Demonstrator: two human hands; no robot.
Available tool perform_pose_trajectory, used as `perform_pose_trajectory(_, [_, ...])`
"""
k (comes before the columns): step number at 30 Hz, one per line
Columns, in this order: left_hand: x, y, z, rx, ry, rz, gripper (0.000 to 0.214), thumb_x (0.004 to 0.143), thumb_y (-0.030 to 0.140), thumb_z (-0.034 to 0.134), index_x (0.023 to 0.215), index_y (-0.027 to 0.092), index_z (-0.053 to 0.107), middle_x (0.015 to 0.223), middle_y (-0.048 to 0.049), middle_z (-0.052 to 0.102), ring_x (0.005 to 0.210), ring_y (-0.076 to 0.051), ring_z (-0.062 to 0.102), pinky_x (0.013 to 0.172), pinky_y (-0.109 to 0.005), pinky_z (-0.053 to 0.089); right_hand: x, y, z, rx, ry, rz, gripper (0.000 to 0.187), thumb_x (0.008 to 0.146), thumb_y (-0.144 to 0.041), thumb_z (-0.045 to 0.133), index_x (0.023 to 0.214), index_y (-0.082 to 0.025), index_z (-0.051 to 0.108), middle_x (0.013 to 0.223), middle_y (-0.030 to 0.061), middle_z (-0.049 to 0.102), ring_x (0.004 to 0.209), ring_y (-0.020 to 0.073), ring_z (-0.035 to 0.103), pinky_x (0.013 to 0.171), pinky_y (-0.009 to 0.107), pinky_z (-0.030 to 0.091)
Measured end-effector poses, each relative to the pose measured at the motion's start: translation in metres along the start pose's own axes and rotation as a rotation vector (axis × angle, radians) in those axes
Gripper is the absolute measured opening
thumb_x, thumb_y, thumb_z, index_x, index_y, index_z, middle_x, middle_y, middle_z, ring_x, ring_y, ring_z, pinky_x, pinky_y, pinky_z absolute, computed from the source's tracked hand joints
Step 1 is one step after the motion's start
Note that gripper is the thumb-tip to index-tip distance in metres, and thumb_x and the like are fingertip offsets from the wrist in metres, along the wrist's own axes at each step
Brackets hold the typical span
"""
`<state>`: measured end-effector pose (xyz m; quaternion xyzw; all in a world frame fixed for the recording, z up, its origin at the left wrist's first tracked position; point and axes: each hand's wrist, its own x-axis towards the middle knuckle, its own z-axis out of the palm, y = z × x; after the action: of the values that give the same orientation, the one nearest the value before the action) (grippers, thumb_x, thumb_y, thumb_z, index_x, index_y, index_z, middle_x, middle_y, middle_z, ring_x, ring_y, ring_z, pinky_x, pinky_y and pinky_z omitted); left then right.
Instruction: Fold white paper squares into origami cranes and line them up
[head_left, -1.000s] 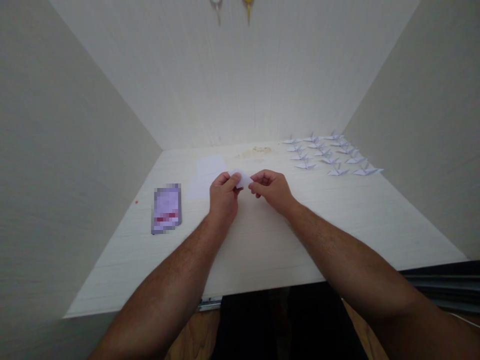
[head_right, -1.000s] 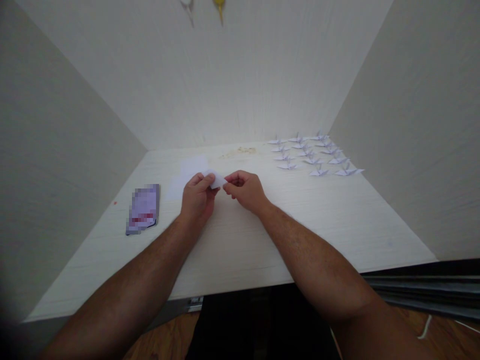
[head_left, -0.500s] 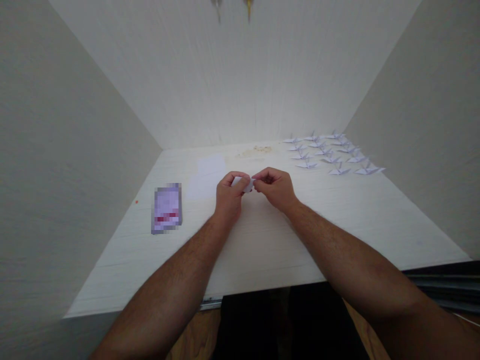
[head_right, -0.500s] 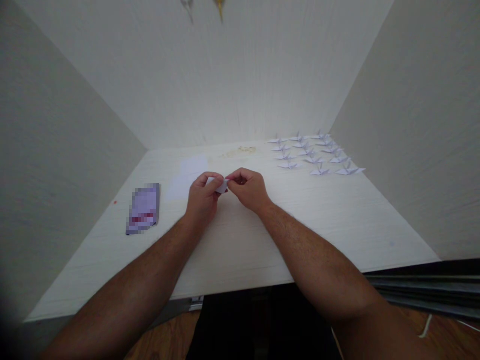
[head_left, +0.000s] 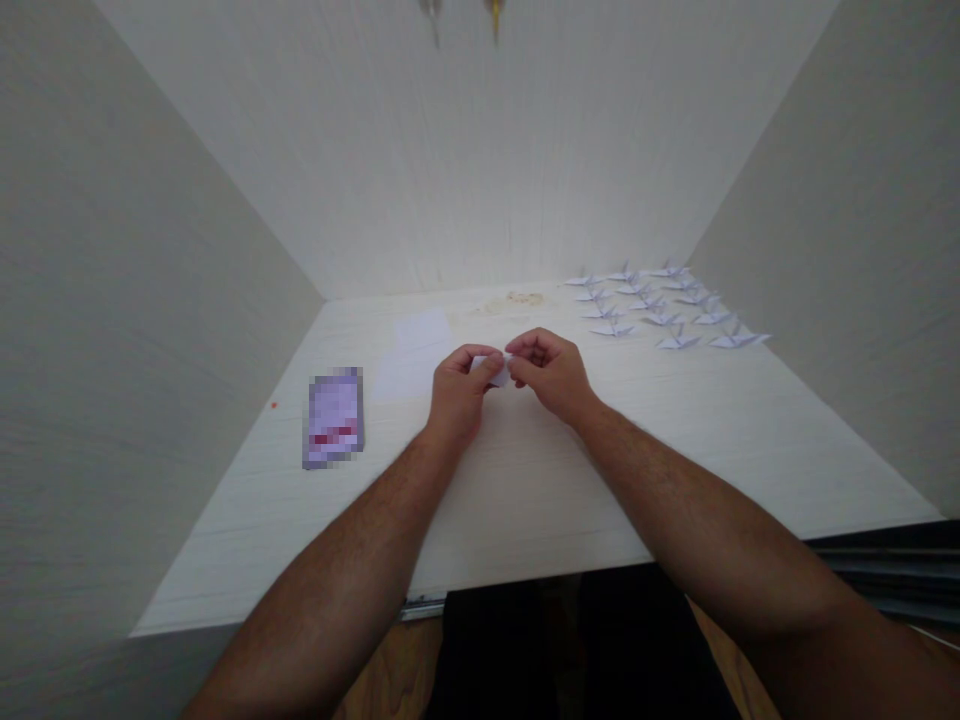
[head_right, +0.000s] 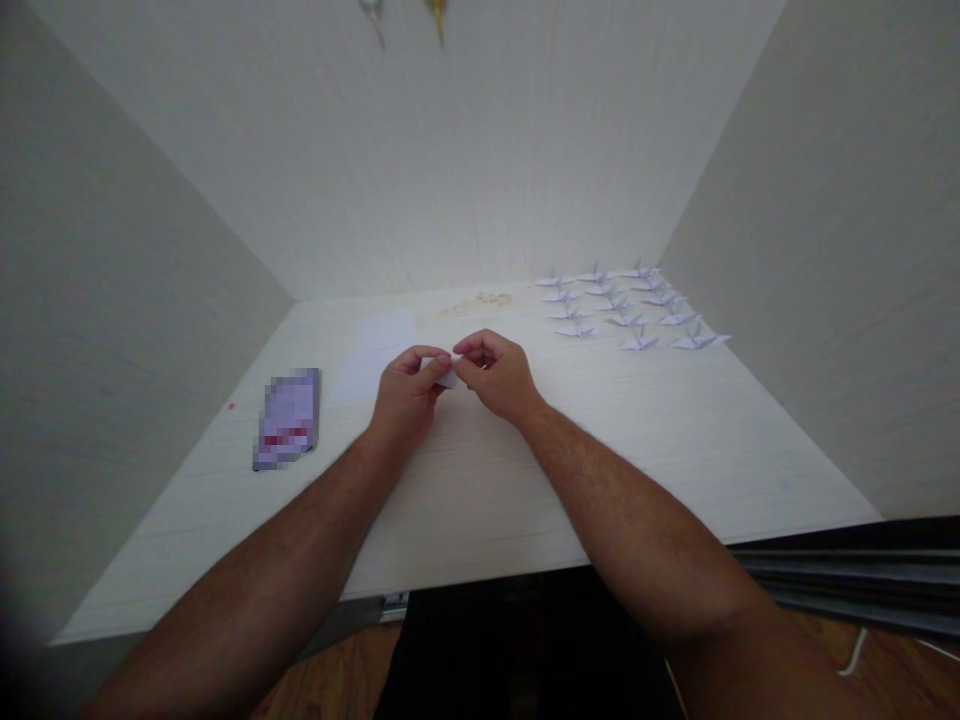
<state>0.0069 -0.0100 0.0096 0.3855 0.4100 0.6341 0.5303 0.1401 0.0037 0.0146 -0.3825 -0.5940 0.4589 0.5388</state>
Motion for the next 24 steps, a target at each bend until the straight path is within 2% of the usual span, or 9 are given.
perform_pose_trajectory(3, [0.001, -0.001, -0.002, 0.044, -0.008, 0.024, 0.023, 0.06, 0.029, 0.083, 0.073, 0.017, 0.068, 0.064, 0.0009, 0.065, 0.059, -0.01, 0.057, 0.059, -0.025, 0.047, 0.001, 0.001, -0.001, -0.069, -0.022, 0.037, 0.017, 0.073, -0.034, 0.069, 0.073, -0.018, 0.063, 0.059, -0.0017, 0.062, 0.051, 0.0115, 0.056, 0.049, 0.025, 0.044])
perform_pose_trajectory(11, [0.007, -0.002, -0.011, 0.214, 0.018, -0.023, 0.02, 0.06, 0.03, 0.082, 0.067, 0.015, 0.069, 0.063, -0.0012, 0.066, 0.059, -0.012, 0.059, 0.059, -0.026, 0.046, 0.006, 0.001, -0.012, -0.291, 0.011, 0.005, 0.011, 0.072, -0.027, 0.065, 0.066, -0.017, 0.064, 0.056, -0.0017, 0.06, 0.052, 0.0104, 0.051, 0.051, 0.024, 0.038])
perform_pose_trajectory(18, [0.006, 0.002, -0.009, 0.192, 0.014, -0.045, 0.02, 0.058, 0.029, 0.079, 0.062, 0.016, 0.064, 0.061, -0.0001, 0.063, 0.057, -0.012, 0.056, 0.059, -0.027, 0.045, 0.007, -0.003, -0.013, -0.166, -0.008, 0.087, 0.014, 0.067, -0.029, 0.067, 0.063, -0.016, 0.063, 0.052, -0.0018, 0.059, 0.049, 0.0098, 0.05, 0.049, 0.023, 0.038])
perform_pose_trajectory(24, [0.003, 0.006, -0.009, 0.393, -0.101, -0.065, 0.019, 0.062, 0.03, 0.077, 0.066, 0.016, 0.065, 0.059, 0.0019, 0.058, 0.052, -0.008, 0.047, 0.05, -0.022, 0.035, 0.009, 0.0, -0.016, -0.211, -0.056, 0.128, 0.013, 0.067, -0.026, 0.067, 0.06, -0.016, 0.062, 0.049, -0.0028, 0.056, 0.046, 0.0085, 0.048, 0.046, 0.022, 0.035])
